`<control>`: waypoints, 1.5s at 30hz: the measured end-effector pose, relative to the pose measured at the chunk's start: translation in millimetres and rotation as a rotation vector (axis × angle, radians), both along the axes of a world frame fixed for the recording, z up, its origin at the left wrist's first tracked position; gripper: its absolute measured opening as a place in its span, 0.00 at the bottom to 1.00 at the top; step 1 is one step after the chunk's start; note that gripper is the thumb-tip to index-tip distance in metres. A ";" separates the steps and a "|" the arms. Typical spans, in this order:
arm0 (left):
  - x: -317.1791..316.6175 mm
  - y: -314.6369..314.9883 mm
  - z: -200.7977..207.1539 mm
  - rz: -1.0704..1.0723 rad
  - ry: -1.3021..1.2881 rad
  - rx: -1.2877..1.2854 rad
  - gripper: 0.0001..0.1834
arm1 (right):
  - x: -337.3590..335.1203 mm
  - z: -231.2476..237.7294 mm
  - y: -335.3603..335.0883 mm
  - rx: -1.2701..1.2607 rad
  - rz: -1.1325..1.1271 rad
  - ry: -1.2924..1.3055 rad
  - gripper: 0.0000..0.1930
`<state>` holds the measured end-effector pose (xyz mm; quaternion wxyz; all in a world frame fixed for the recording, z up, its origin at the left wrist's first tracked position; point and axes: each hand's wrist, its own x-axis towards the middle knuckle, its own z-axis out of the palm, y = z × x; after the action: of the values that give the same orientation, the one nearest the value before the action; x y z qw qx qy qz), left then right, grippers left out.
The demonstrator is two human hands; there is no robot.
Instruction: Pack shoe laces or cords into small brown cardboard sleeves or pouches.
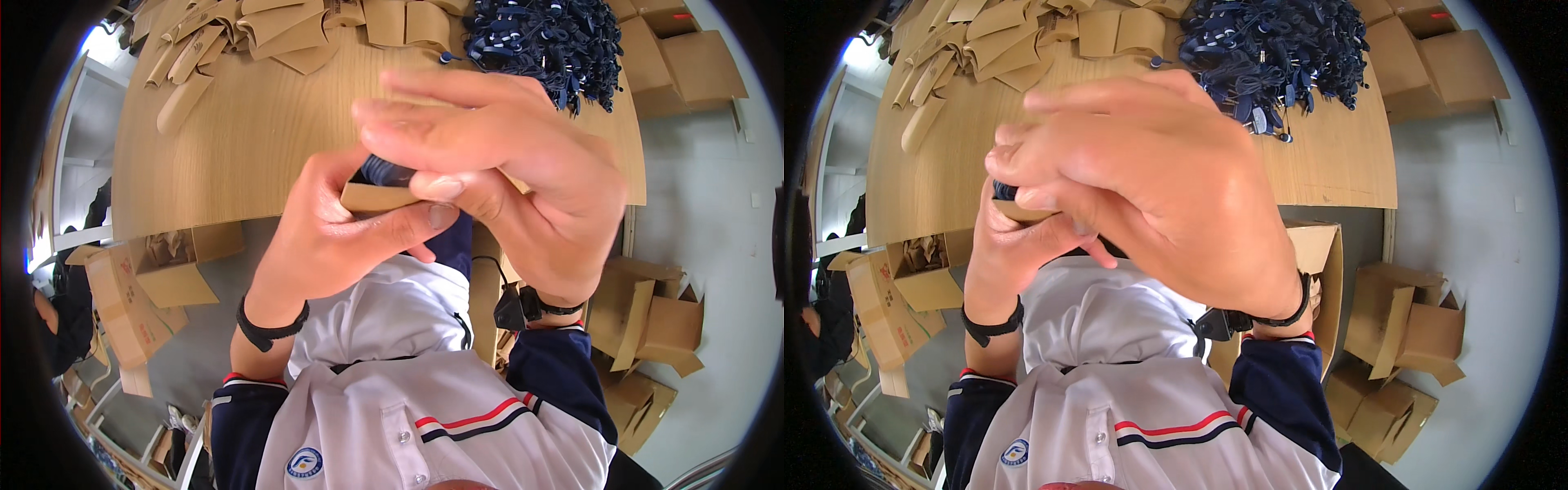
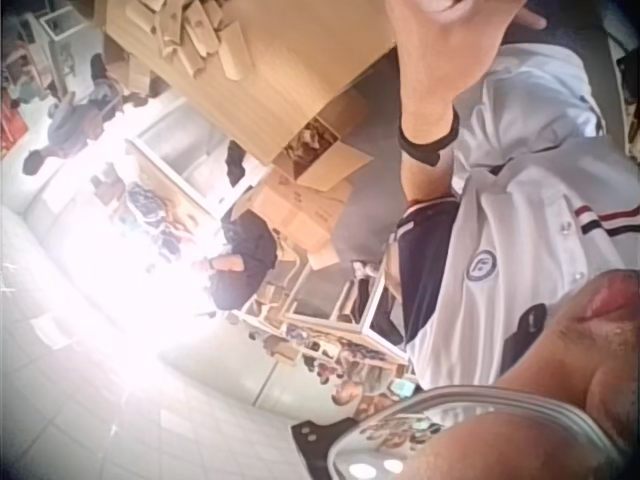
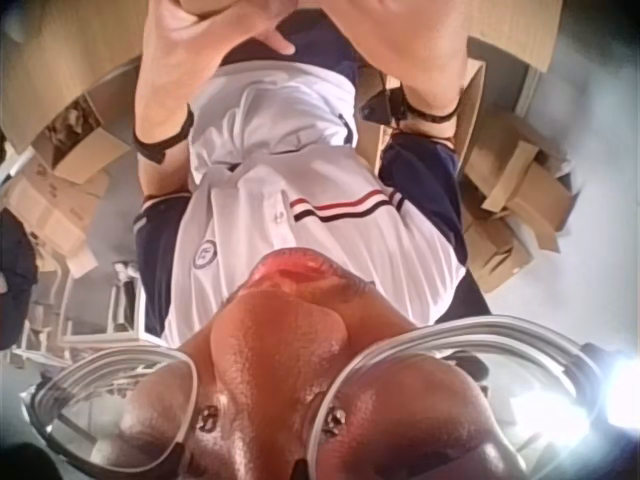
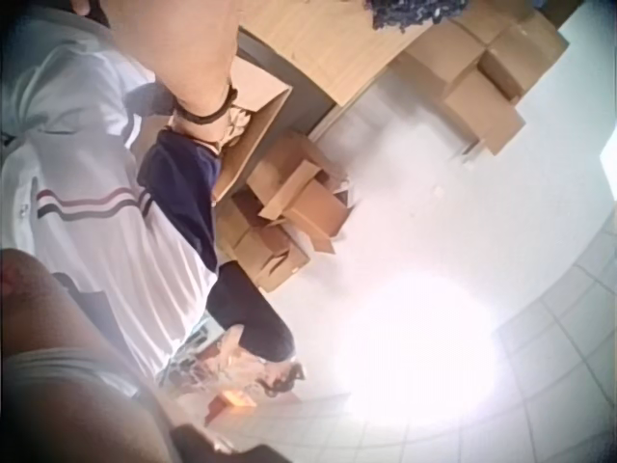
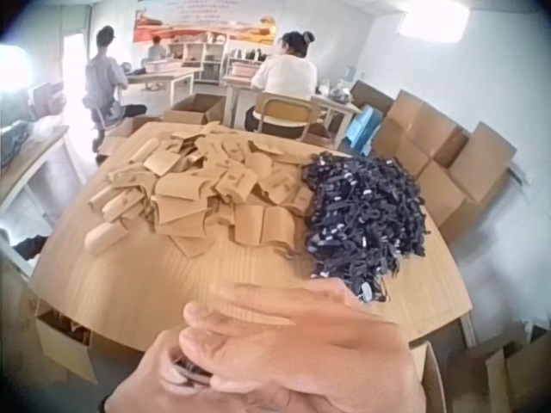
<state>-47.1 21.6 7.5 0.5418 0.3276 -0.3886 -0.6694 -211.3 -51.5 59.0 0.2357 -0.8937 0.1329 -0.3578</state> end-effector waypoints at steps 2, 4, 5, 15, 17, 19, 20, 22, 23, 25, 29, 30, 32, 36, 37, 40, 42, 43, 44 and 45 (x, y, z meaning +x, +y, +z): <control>7.2 -1.7 -4.7 -0.042 0.050 0.014 0.15 | 4.2 -2.1 4.0 -0.042 -0.058 0.054 0.12; 11.8 -1.2 -10.5 -0.081 0.098 0.030 0.14 | 9.0 -4.2 9.0 -0.114 -0.145 0.113 0.12; 13.6 0.2 -14.0 -0.079 0.079 0.071 0.14 | 10.5 -5.7 7.9 -0.112 -0.138 0.112 0.12; 31.1 -16.9 -41.2 -0.184 -0.307 -0.050 0.11 | 14.4 -21.3 11.2 0.088 -0.112 0.222 0.14; 33.2 -16.0 -41.5 -0.221 -0.319 -0.033 0.12 | 15.3 -24.0 10.7 0.146 -0.088 0.237 0.14; 34.2 -16.0 -40.3 -0.262 -0.333 -0.015 0.13 | 14.0 -25.7 7.8 0.275 -0.093 0.161 0.13; 33.1 -16.8 -38.1 -0.234 -0.293 0.036 0.14 | 13.3 -28.1 6.8 0.278 -0.096 0.160 0.13; 31.0 -17.0 -36.7 -0.211 -0.257 0.088 0.15 | 10.7 -33.6 5.5 0.254 -0.091 0.150 0.12; 31.7 -16.5 -35.9 -0.222 -0.316 0.078 0.15 | 9.9 -31.9 5.2 0.255 -0.092 0.147 0.12; 28.7 -15.5 -36.2 -0.234 -0.381 0.068 0.16 | 5.0 -26.4 4.1 0.313 -0.075 0.181 0.14; 16.8 -19.1 -23.5 -0.070 0.137 -0.017 0.22 | -9.3 -36.9 -5.3 -0.179 -0.196 -0.145 0.19; 5.8 -24.4 -15.3 0.050 0.262 0.046 0.25 | -8.2 -46.6 0.5 -0.002 -0.178 -0.188 0.21; 6.8 -33.7 -13.3 -0.069 0.470 -0.092 0.33 | -0.7 -49.8 12.9 0.061 -0.188 -0.141 0.24; -8.0 -32.0 5.8 0.240 0.175 -0.033 0.20 | 15.1 -58.8 13.8 -0.234 -0.240 -0.366 0.15; -11.3 -30.9 6.5 0.230 0.175 -0.033 0.20 | 15.5 -56.8 15.9 -0.121 -0.275 -0.434 0.12; -17.9 -28.8 8.7 0.788 -0.942 -0.890 0.24 | 21.3 -49.9 17.3 0.086 -0.243 -0.634 0.10; -3.7 -34.5 -15.4 0.819 -0.709 -0.966 0.22 | 22.5 -41.0 25.7 0.205 -0.198 -0.673 0.09; 3.0 -38.0 -24.5 0.839 -0.470 -1.029 0.19 | 23.9 -38.8 25.6 0.205 -0.196 -0.679 0.09; 0.4 -41.5 -22.1 0.890 -0.604 -1.104 0.16 | 23.9 -39.2 24.6 0.153 -0.219 -0.671 0.08; -6.5 -38.9 -14.9 0.885 -0.606 -1.104 0.16 | 23.2 -40.0 23.8 0.104 -0.241 -0.665 0.08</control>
<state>-53.7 -17.2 -7.4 0.7142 0.3036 -0.6304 0.0198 -188.0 -27.7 18.9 0.2673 -0.6931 0.1714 -0.6471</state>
